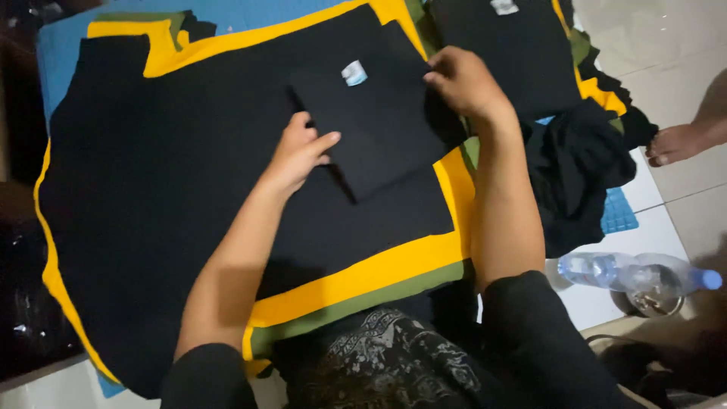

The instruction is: The person is folding various t-shirts and jerseys into neat rectangles and stacking them on a pile.

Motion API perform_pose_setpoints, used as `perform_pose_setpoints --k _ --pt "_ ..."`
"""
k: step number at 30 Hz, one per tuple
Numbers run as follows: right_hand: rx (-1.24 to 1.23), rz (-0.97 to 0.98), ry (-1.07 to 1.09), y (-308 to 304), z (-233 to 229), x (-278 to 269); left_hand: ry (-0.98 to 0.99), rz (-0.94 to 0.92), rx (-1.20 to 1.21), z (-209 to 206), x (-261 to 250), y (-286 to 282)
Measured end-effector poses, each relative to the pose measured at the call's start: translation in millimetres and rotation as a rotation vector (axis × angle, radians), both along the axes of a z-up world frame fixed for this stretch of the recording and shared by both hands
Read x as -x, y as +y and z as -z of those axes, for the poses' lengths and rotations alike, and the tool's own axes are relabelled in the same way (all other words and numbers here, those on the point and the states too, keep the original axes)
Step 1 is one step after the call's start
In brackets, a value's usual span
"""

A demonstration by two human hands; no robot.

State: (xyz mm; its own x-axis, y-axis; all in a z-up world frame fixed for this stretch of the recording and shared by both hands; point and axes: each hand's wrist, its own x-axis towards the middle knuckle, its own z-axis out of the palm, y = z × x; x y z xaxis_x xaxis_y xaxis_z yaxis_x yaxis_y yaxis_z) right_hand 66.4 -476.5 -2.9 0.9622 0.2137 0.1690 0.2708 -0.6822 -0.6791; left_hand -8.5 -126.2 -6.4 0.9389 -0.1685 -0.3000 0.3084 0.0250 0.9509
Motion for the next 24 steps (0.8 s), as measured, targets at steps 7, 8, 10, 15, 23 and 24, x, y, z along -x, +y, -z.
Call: perform_pose_setpoints --k 7,8,10,15,23,24 --pt "-0.035 0.314 -0.492 -102 -32 -1 -0.227 0.118 0.097 -26 -55 -136" --pt "0.031 0.384 -0.563 -121 -35 -6 -0.304 0.122 0.073 -33 -62 -152" --pt "0.099 0.459 -0.636 -156 -37 -17 -0.383 0.131 0.050 -28 -83 -186" --pt "0.266 0.776 -0.203 -190 -20 -26 -0.118 0.061 0.119 19 -118 -249" --pt "0.378 0.553 -0.373 -78 -43 17 -0.171 0.103 -0.159 -16 -82 -229" --pt "0.348 0.510 -0.429 -67 -63 20 -0.170 0.101 -0.113 -16 -86 -230"
